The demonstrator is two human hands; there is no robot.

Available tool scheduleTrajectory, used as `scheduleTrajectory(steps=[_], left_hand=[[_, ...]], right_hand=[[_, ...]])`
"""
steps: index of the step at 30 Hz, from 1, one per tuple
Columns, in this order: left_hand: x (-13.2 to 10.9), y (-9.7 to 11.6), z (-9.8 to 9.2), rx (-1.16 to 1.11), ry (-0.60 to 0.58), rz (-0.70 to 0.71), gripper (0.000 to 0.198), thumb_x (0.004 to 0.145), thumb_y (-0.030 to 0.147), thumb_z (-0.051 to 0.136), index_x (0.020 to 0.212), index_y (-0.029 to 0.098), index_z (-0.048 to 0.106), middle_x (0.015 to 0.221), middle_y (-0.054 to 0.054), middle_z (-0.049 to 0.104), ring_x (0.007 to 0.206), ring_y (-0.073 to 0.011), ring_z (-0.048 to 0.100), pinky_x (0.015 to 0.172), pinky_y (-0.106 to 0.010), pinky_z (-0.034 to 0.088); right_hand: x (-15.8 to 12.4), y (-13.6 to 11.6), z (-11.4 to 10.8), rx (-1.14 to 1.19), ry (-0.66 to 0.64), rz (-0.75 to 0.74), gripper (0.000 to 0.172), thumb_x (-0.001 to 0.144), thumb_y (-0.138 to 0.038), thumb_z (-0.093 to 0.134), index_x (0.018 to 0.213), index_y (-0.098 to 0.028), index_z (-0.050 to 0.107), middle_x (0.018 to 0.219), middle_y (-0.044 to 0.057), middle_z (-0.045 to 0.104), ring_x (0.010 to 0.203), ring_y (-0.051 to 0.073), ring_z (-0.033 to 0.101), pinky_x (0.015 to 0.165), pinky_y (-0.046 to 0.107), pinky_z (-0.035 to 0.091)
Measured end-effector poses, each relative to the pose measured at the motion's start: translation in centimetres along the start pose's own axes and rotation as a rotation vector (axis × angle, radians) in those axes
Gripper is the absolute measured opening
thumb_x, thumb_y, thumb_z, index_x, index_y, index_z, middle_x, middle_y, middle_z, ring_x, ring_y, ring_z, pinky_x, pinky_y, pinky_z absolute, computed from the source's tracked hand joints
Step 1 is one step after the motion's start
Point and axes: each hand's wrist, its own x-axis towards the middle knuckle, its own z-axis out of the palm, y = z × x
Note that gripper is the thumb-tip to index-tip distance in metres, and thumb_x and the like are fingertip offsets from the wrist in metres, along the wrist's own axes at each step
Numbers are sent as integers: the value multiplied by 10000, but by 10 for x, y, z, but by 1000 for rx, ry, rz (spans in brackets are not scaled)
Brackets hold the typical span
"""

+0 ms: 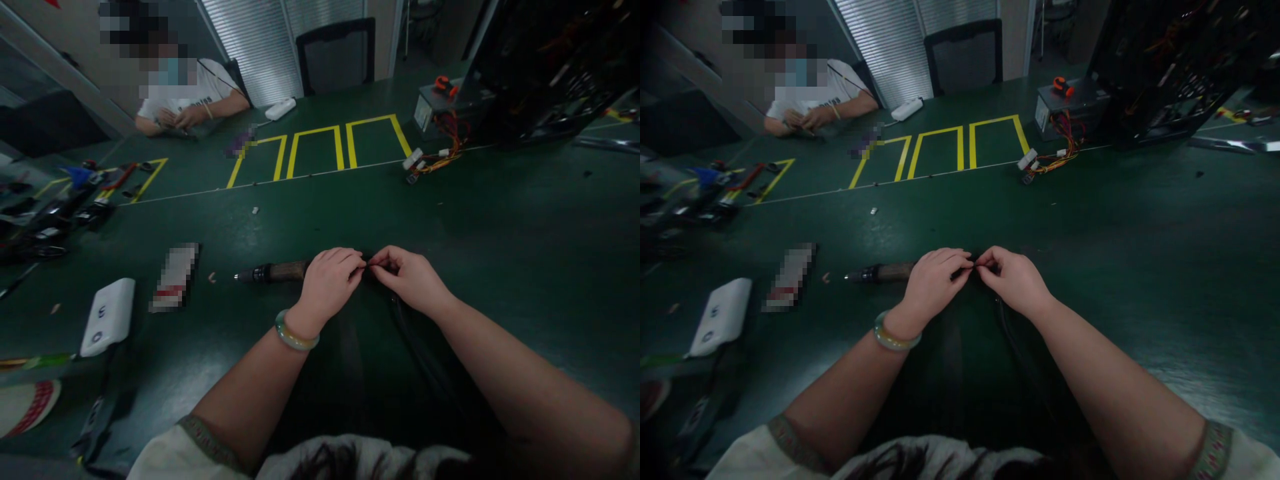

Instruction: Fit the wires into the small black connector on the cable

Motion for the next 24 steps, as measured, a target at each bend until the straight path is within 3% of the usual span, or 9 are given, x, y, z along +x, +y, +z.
scheduleTrajectory(steps=[6, 14, 24], left_hand=[[0, 0, -1, -14, -6, 5, 111, 876, 181, 635, 979, 221, 651, 1115, -13, 659, 1078, -192, 587, 929, -376, 450], [0, -2, 1, -28, -11, 18, 73, 871, 203, 659, 942, 219, 647, 1111, -10, 662, 1068, -197, 586, 940, -385, 432], [0, 0, -3, -10, -16, 29, 66, 889, 186, 624, 932, 224, 657, 1106, -1, 666, 1057, -184, 584, 937, -373, 433]], right_hand=[[1, 2, 0, 28, -14, 2, 219, 882, -288, 600, 1099, -257, 592, 817, -26, 684, 629, 133, 601, 551, 256, 421], [2, 3, 1, 26, -64, -12, 214, 864, -281, 625, 1070, -262, 569, 800, -38, 704, 631, 143, 620, 582, 268, 433], [2, 1, 3, -40, -39, -23, 159, 868, -317, 602, 1014, -254, 589, 821, -15, 718, 664, 160, 640, 583, 267, 444]])
